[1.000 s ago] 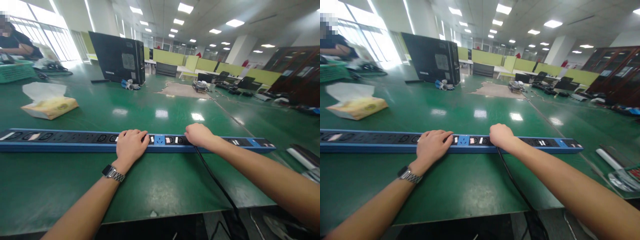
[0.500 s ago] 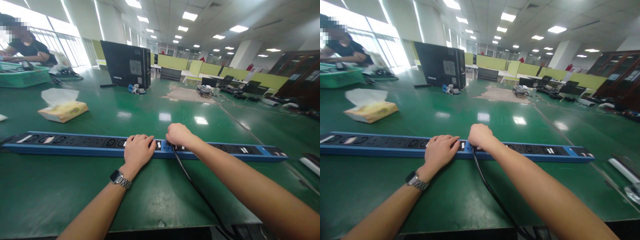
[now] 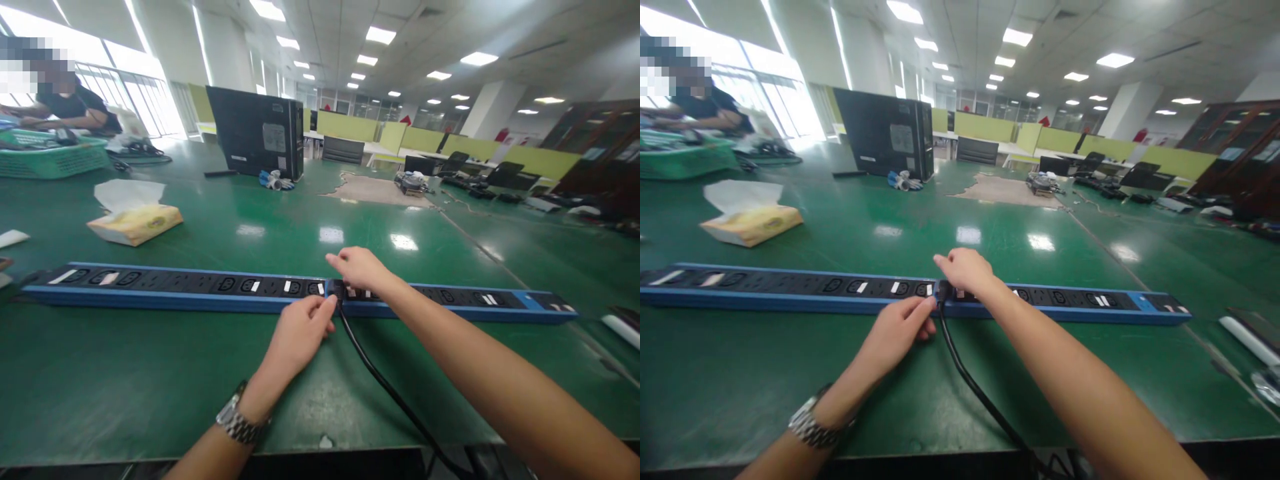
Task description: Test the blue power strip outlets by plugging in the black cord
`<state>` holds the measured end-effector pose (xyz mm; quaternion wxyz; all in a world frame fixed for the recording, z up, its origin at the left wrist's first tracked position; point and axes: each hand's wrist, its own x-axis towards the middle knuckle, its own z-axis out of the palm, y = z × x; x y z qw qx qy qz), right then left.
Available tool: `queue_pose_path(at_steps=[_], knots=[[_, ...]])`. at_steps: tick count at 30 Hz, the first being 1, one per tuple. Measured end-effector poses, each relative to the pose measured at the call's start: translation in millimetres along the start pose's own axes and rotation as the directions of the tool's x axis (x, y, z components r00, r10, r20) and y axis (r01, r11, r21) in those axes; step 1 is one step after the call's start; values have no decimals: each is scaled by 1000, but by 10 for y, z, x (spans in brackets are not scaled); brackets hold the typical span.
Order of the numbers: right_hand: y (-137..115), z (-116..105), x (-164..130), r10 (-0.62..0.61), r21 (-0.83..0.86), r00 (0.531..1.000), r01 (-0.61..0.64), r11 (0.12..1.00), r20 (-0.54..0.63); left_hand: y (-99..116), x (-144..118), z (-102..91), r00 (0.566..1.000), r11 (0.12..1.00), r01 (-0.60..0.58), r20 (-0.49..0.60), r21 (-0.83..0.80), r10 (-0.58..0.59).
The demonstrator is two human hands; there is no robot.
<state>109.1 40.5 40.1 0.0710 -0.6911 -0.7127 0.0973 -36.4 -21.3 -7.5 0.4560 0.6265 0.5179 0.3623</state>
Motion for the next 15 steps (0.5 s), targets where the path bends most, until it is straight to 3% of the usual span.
queue_pose_path(at_steps=[2,3,4,5,6,8,10,13,15], knots=[[225,75,-13,20,-9,992,-21,1000,-123,206,-38,172,962,881,257,193,-398,-193],[319,124,-24,33,-38,988,-39,998,-153,355,-57,218,959,796,280,191,-537,-208],[393,174,-35,37,-69,988,-48,996,-149,521,-81,221,982,752,184,93,-633,-162],[446,220,-43,34,-92,992,-45,995,-120,686,-111,174,1000,734,10,-14,-679,-26],[478,259,-46,29,-103,995,-38,994,-93,828,-145,80,992,727,-128,-85,-675,95],[496,311,-36,14,-98,997,-21,995,-77,952,-199,-211,967,744,-246,-214,-621,141],[487,336,-9,11,-86,996,-18,996,-86,796,-203,-522,955,792,-202,-296,-576,28],[480,351,25,14,-68,995,-21,997,-96,236,-113,-783,919,882,159,-261,-443,-297],[489,357,27,17,-62,994,-24,998,-104,-75,-37,-802,916,913,223,-246,-341,-316]])
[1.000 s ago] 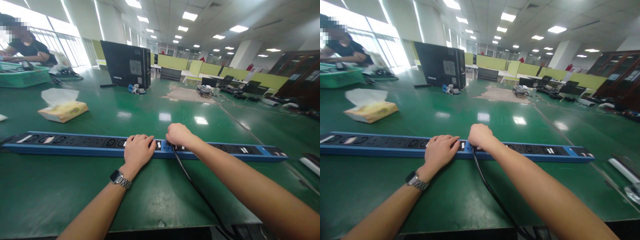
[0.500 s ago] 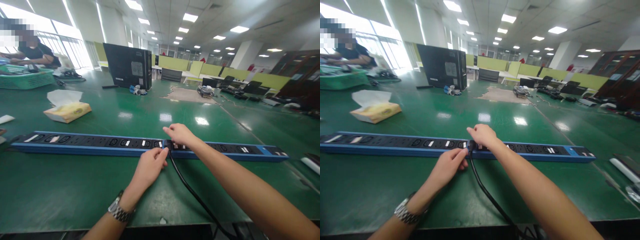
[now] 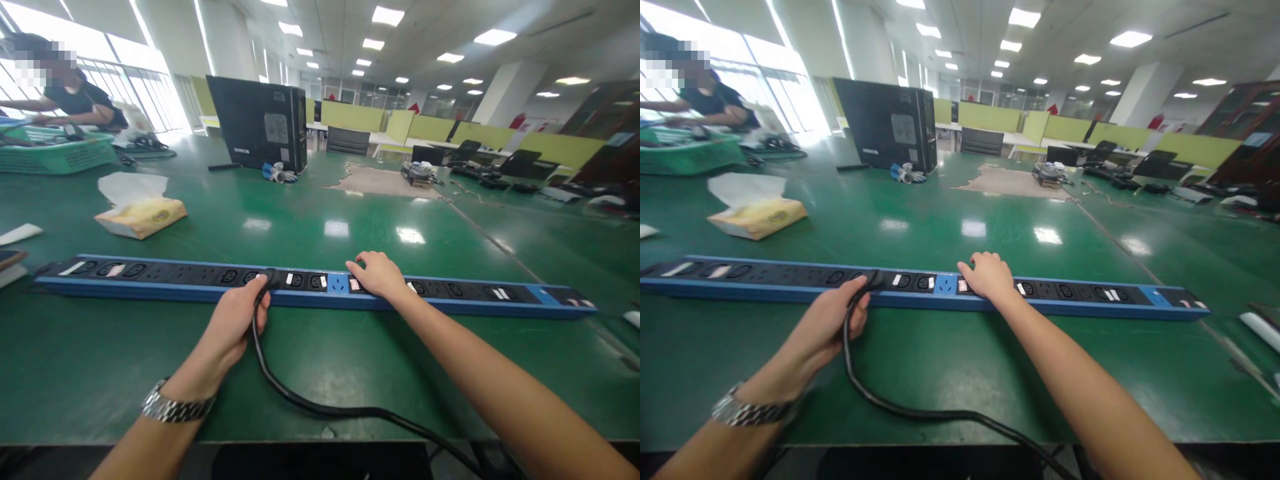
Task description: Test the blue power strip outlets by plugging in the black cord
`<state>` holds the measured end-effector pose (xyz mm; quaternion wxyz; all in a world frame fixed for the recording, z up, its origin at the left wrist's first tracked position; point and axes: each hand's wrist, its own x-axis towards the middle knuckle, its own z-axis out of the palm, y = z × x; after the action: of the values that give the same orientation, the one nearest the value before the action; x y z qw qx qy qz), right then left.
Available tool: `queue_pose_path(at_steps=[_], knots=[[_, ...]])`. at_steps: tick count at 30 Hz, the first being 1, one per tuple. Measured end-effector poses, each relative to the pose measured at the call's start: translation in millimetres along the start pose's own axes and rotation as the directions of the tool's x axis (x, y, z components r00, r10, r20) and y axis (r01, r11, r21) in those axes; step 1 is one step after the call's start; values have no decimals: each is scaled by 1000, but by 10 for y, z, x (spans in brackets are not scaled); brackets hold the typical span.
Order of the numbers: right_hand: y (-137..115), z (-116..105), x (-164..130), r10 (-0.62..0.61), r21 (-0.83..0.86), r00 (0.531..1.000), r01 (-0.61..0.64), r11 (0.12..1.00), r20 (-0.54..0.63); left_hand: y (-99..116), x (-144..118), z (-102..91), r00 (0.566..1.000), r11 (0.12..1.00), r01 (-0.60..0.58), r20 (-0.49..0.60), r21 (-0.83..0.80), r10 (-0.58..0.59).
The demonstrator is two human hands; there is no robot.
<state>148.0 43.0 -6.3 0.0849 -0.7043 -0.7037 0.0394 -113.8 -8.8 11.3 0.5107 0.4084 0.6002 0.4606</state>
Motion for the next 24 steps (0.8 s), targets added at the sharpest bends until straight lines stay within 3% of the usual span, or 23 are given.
queue_pose_path(at_steps=[3,7,13,16,19,20,23,24], knots=[[10,0,-22,-8,11,1000,9,1000,-17,-118,88,37,999,997,-27,-37,77,30],[2,-6,-48,-4,19,1000,4,1000,-18,-19,58,66,998,998,58,25,17,-58],[6,12,-37,-18,24,999,19,1000,-33,-76,75,105,991,992,125,40,22,-126],[15,15,-28,-9,24,999,10,1000,-34,74,-58,49,1000,999,14,9,-44,-13],[16,15,-16,-19,29,1000,19,999,-17,335,-169,-318,964,929,-259,-139,-266,229],[15,15,-12,-21,31,1000,22,999,-13,396,-158,-507,955,920,-274,-194,-280,225],[9,18,-2,-15,29,1000,15,999,2,403,32,-1118,989,977,10,-145,-214,-42],[7,18,-1,-12,28,1000,11,1000,10,358,126,-1293,990,988,48,-121,-150,-66]])
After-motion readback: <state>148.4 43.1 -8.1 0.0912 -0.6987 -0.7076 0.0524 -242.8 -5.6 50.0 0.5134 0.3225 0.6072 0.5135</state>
